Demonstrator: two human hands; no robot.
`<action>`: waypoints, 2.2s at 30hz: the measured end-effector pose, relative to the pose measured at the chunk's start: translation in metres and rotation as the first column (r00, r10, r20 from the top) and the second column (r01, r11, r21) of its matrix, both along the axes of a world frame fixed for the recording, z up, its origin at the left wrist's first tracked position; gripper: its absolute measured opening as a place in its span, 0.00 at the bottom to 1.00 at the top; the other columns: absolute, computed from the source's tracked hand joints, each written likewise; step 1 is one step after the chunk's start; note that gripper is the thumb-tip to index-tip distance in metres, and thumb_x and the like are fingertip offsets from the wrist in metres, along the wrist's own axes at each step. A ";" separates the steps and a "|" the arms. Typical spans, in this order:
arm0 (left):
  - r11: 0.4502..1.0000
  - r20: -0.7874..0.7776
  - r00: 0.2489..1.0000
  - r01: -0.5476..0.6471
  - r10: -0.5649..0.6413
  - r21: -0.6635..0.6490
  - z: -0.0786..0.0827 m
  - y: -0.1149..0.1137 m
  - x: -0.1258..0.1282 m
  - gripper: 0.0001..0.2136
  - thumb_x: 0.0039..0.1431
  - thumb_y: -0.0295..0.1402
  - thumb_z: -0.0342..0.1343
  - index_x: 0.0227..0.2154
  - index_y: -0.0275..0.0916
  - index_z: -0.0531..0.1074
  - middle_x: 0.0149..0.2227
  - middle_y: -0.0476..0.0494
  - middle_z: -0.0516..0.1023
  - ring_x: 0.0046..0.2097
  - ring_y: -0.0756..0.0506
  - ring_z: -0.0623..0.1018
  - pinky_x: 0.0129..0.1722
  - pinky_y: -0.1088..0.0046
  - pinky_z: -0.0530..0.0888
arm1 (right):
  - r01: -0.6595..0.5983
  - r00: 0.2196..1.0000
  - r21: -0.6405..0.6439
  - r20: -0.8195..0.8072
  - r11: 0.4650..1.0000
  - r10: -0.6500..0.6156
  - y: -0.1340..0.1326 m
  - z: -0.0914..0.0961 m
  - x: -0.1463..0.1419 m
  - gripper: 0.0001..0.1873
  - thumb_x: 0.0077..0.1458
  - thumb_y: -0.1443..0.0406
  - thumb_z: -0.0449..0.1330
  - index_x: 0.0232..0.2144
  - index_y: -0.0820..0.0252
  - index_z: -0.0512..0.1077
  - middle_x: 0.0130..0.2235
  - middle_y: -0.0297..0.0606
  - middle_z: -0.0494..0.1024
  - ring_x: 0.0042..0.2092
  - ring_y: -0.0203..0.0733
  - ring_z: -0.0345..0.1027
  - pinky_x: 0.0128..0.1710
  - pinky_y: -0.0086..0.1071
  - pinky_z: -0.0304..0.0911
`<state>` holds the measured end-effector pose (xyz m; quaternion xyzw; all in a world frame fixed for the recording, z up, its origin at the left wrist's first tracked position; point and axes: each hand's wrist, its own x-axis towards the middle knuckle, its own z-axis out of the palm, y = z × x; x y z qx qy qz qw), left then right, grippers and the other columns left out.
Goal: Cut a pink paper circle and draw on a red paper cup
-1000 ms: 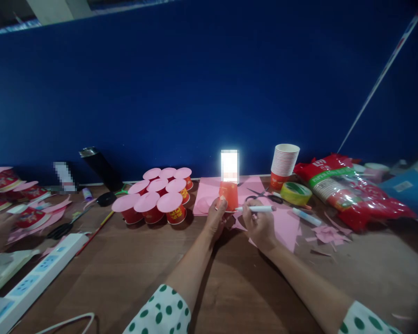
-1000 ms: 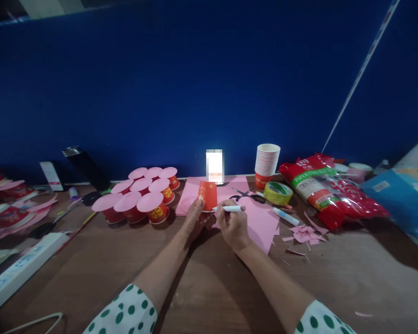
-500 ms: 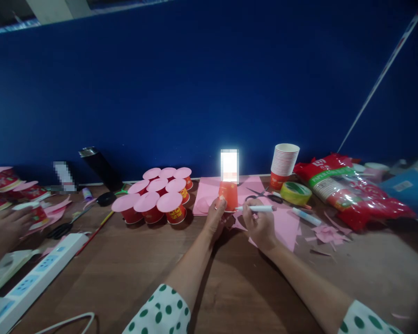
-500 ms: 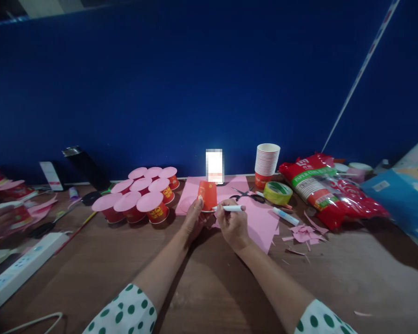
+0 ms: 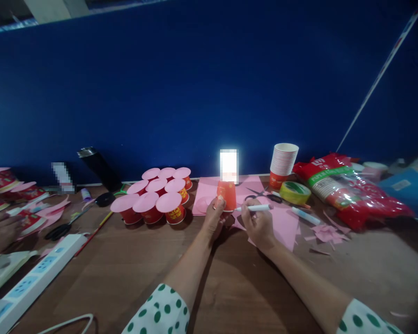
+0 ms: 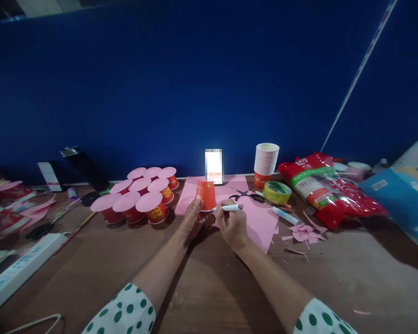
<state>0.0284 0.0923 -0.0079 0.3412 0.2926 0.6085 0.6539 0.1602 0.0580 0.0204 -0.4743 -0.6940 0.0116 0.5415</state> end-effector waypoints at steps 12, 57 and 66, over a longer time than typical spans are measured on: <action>0.999 0.002 0.999 0.046 -0.046 0.029 -0.002 0.000 0.000 0.22 0.44 0.48 0.65 0.37 0.38 0.70 0.37 0.42 0.78 0.37 0.46 0.78 0.41 0.69 0.73 | 0.032 0.999 0.012 -0.016 0.999 -0.032 0.000 0.001 0.001 0.11 0.61 0.63 0.49 0.28 0.57 0.65 0.26 0.36 0.74 0.25 0.38 0.66 0.28 0.30 0.59; 0.999 0.081 0.996 0.047 -0.047 0.010 0.005 -0.004 0.000 0.17 0.47 0.43 0.65 0.37 0.39 0.73 0.35 0.46 0.79 0.38 0.48 0.78 0.42 0.72 0.72 | 0.051 0.998 0.020 -0.035 0.999 -0.050 0.001 0.001 0.002 0.13 0.61 0.63 0.49 0.27 0.58 0.68 0.26 0.38 0.75 0.26 0.39 0.68 0.27 0.30 0.60; 0.997 0.064 0.995 0.072 -0.073 0.030 0.001 -0.001 -0.001 0.16 0.47 0.44 0.65 0.34 0.38 0.73 0.36 0.44 0.79 0.40 0.46 0.77 0.44 0.69 0.73 | 0.071 0.997 0.023 -0.039 0.997 -0.070 0.001 0.001 0.003 0.13 0.61 0.63 0.49 0.28 0.59 0.68 0.26 0.38 0.76 0.27 0.39 0.68 0.29 0.30 0.61</action>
